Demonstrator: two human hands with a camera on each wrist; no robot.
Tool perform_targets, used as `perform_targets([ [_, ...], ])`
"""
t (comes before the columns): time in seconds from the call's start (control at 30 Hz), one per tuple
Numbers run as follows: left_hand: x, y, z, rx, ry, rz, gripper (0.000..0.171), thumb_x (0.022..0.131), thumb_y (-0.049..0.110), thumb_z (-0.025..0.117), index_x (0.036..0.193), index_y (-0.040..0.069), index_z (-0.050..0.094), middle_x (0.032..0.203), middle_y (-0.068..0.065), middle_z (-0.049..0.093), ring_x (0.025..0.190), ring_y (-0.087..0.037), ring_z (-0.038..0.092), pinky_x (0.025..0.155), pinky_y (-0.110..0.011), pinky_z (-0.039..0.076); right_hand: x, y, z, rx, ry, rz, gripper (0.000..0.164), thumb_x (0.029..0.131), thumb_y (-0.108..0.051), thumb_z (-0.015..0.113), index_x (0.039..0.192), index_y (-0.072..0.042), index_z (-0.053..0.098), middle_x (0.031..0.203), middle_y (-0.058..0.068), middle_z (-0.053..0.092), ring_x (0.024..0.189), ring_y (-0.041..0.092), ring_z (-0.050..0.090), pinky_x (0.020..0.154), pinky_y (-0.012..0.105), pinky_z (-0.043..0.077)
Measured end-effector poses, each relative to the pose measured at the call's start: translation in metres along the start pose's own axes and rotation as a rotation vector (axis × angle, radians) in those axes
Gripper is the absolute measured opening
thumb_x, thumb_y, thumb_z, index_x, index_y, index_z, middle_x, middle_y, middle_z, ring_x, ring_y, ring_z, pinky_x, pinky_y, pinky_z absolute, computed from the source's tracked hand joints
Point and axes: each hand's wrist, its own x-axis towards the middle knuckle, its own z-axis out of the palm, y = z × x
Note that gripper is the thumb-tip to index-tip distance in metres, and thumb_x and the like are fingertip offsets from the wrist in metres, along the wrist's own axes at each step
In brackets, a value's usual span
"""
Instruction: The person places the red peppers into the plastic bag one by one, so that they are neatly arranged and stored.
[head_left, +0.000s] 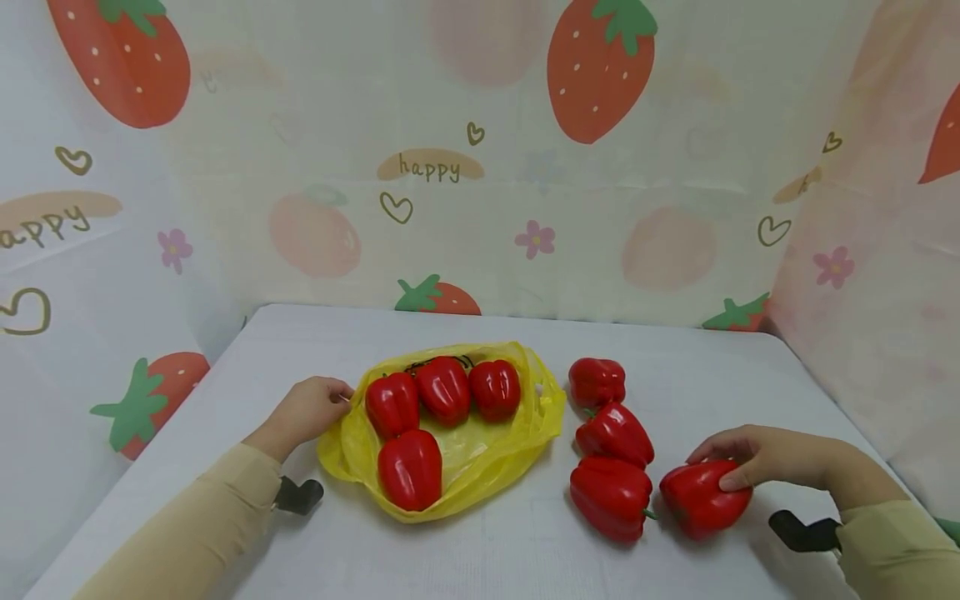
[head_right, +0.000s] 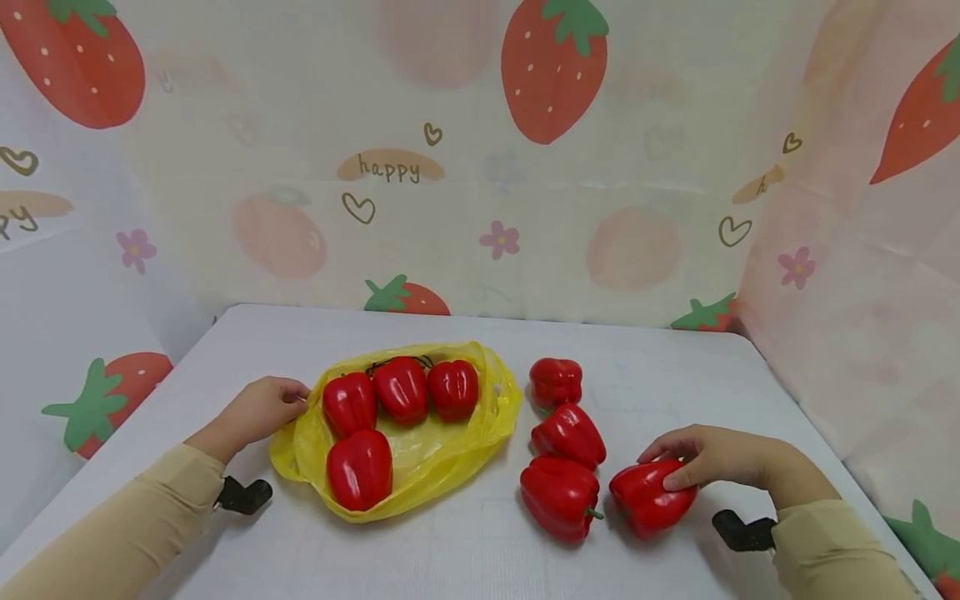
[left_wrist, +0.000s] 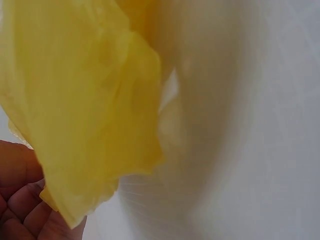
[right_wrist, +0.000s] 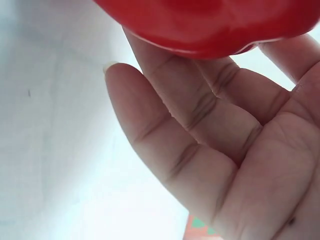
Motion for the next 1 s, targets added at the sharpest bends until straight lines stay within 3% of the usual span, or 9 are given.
perform_targets([
  [0.53,0.003,-0.003,0.001,0.002,0.0,0.004,0.022,0.088,0.011,0.053,0.107,0.004,0.063,0.106,-0.015,0.061,0.088,-0.024,0.056,0.081,-0.04,0.051,0.007,0.023,-0.024,0.103,0.162,-0.022,0.046,0.091,-0.019,0.053,0.129,0.004,0.043,0.119,0.016,0.052,0.101,0.025,0.053,0.081,0.039,0.051],
  [0.73,0.004,-0.004,0.002,-0.006,-0.008,0.0,0.023,0.088,0.012,0.053,0.108,0.004,0.063,0.106,-0.015,0.061,0.088,-0.024,0.056,0.081,-0.04,0.051,0.005,0.027,-0.024,0.125,0.198,0.047,0.05,0.091,-0.025,0.054,0.13,0.004,0.042,0.124,0.017,0.047,0.103,0.022,0.051,0.083,0.042,0.05],
  [1.0,0.004,-0.004,0.002,-0.011,-0.011,-0.011,0.023,0.089,0.013,0.053,0.108,0.005,0.063,0.107,-0.015,0.061,0.09,-0.024,0.055,0.082,-0.04,0.05,-0.005,0.027,-0.025,0.114,0.177,0.188,0.054,0.09,-0.024,0.055,0.126,0.014,0.039,0.108,0.012,0.056,0.093,0.023,0.057,0.081,0.044,0.051],
])
